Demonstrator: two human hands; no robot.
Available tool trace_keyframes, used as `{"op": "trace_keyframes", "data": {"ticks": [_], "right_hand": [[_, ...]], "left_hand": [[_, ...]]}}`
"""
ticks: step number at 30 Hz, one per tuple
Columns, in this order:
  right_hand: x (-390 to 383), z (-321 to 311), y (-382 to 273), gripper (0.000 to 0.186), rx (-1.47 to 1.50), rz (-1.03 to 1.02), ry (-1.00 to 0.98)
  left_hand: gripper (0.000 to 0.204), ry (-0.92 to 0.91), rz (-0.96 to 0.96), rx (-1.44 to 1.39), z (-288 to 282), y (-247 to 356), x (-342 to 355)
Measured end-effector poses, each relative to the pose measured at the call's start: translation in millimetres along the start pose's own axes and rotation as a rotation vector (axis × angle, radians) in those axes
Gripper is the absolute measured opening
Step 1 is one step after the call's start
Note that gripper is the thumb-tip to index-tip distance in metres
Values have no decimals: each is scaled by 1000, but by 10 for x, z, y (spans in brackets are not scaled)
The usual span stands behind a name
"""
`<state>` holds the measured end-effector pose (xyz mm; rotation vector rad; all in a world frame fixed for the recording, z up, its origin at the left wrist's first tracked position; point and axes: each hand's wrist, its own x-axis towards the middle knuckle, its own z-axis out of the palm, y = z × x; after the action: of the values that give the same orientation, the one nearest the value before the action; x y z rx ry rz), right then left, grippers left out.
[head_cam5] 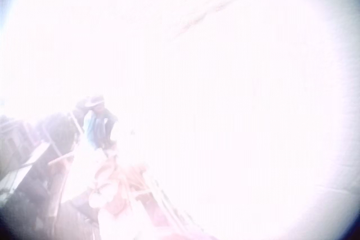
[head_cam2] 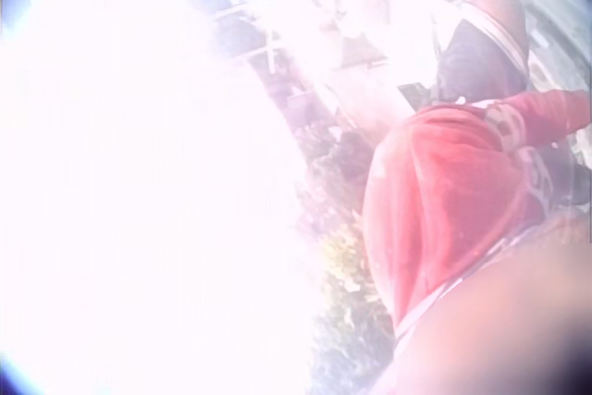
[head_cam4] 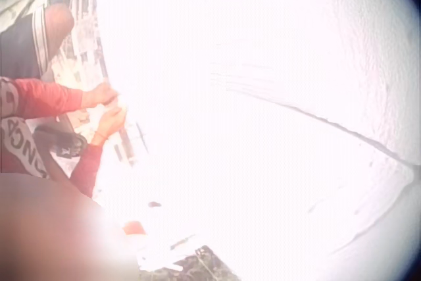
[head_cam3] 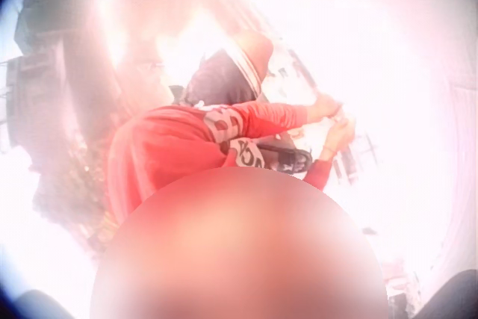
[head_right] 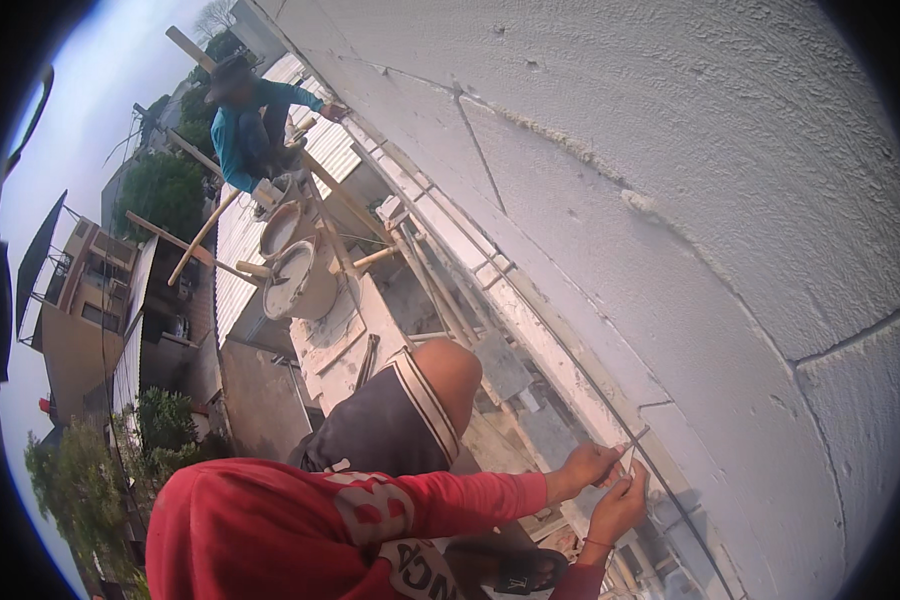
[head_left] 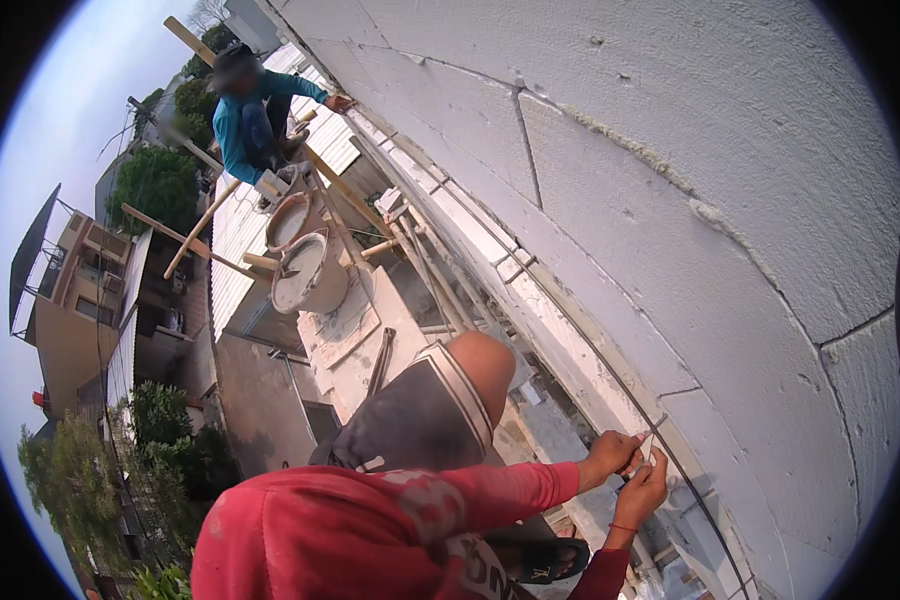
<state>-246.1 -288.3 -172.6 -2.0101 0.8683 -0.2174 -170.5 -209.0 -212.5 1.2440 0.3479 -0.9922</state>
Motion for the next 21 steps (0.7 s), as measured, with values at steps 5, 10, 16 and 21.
{"op": "trace_keyframes", "data": {"ticks": [5, 10, 16, 21], "right_hand": [[-9, 18, -15, 34, -79, -174, 41], [10, 64, -9, 28, -100, -181, 137], [-8, 132, 35, 30, -4, -88, 114], [-25, 203, 1, 29, -57, -200, 222]], "left_hand": [[47, 36, 133, -48, 17, -50, -72], [37, 38, 177, -101, 10, -90, -117], [37, 40, 255, -11, -42, -53, -133], [36, -7, 256, -53, -49, -29, -147]]}}
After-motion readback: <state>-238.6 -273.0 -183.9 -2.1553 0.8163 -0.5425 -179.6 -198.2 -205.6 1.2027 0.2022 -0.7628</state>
